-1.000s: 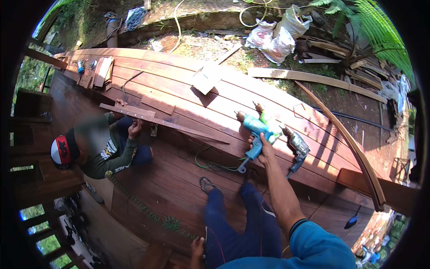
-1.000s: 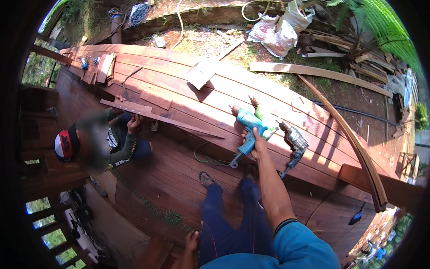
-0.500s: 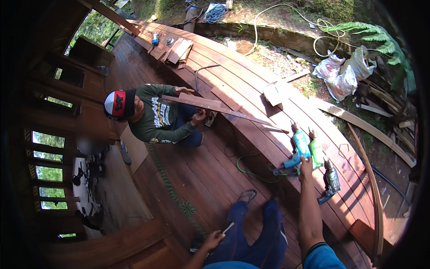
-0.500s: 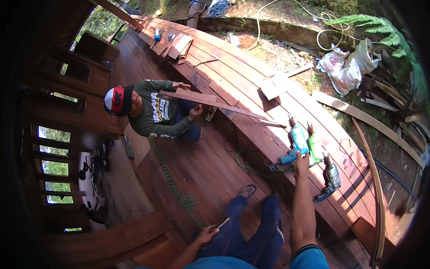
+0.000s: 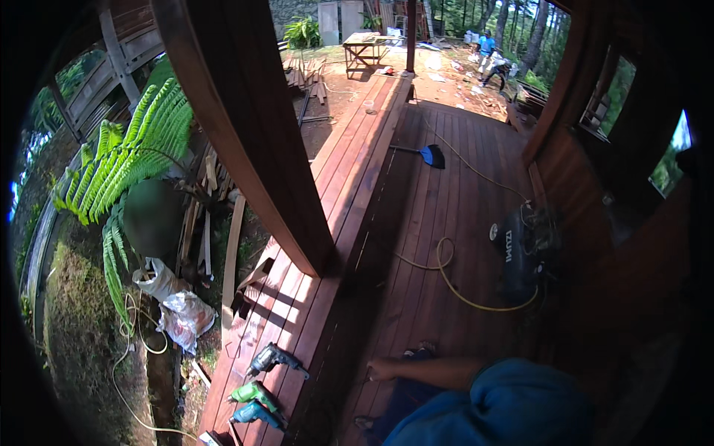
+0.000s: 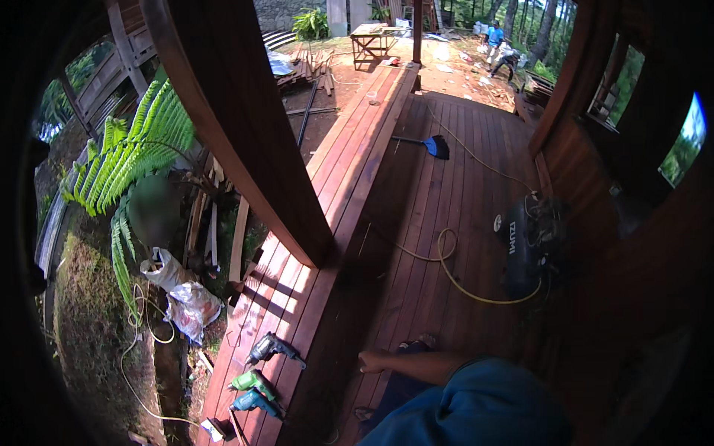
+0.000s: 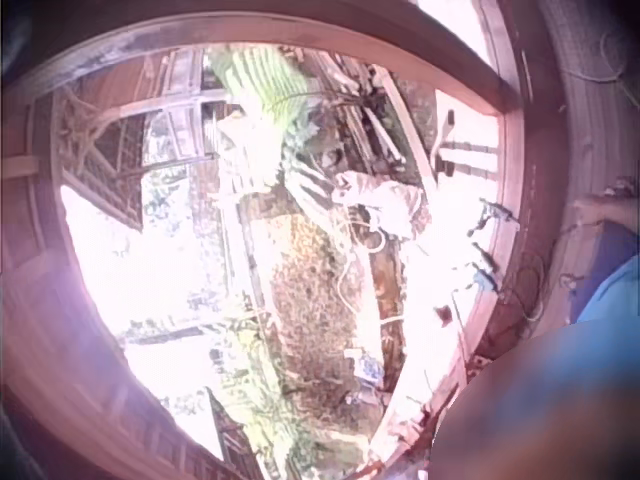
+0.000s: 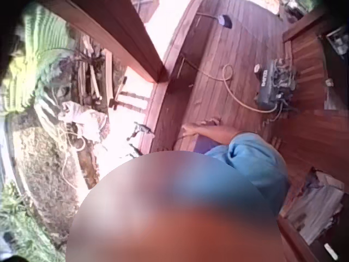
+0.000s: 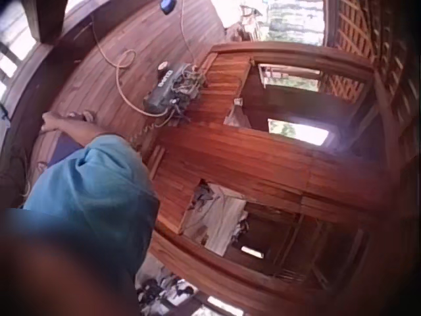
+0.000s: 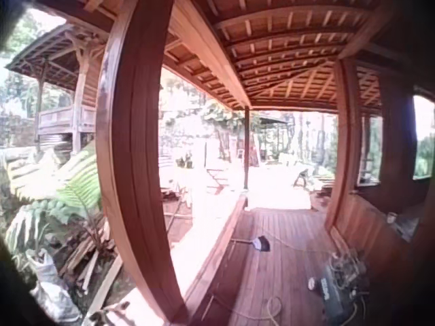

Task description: The person uses a cordless drill to fasten wooden planks to a deck frame while a coworker holds the pieces in place. Later, the person uses an angle grinder to cut a wooden strip on the deck surface.

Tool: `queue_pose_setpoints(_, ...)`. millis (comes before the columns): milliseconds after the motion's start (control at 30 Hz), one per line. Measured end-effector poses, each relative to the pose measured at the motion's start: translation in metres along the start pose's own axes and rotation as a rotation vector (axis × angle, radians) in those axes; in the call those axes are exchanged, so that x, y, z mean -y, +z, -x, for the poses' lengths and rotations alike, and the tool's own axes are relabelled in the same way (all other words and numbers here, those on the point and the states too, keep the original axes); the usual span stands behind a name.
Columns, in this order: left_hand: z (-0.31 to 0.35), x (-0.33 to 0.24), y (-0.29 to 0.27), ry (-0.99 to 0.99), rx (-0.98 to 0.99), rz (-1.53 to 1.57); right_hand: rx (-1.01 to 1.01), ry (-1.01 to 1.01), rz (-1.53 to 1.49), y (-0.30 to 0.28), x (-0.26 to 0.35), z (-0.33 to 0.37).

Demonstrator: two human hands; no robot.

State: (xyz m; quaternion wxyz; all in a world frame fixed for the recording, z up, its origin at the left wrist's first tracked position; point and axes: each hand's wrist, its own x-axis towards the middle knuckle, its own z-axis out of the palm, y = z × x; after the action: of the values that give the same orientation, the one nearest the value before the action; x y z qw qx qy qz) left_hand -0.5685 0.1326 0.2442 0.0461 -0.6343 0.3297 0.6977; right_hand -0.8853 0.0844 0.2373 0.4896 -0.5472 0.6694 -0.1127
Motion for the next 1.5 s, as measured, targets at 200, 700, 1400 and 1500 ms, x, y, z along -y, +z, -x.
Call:
queue_pose_setpoints(200,-0.093,-0.154,0.17,0.126,0.035,-0.477,-0.287,0.21,-0.119,-0.115,-0.228,0.095)
queue_pose_setpoints(700,-0.21,-0.577,0.525,0.401,0.078,-0.715,-0.771,0.452,-0.721,-0.549,-0.509,0.151)
queue_pose_setpoints(1400,-0.44,-1.387,1.158,0.724,0.607,-0.282,-1.189,0.825,-0.856,-1.171,-0.865,0.041)
queue_pose_setpoints(1500,-0.484,-1.438,1.285,0.807,0.604,-0.38,-0.762,0.748,-0.66,-1.272,-0.965,0.035)
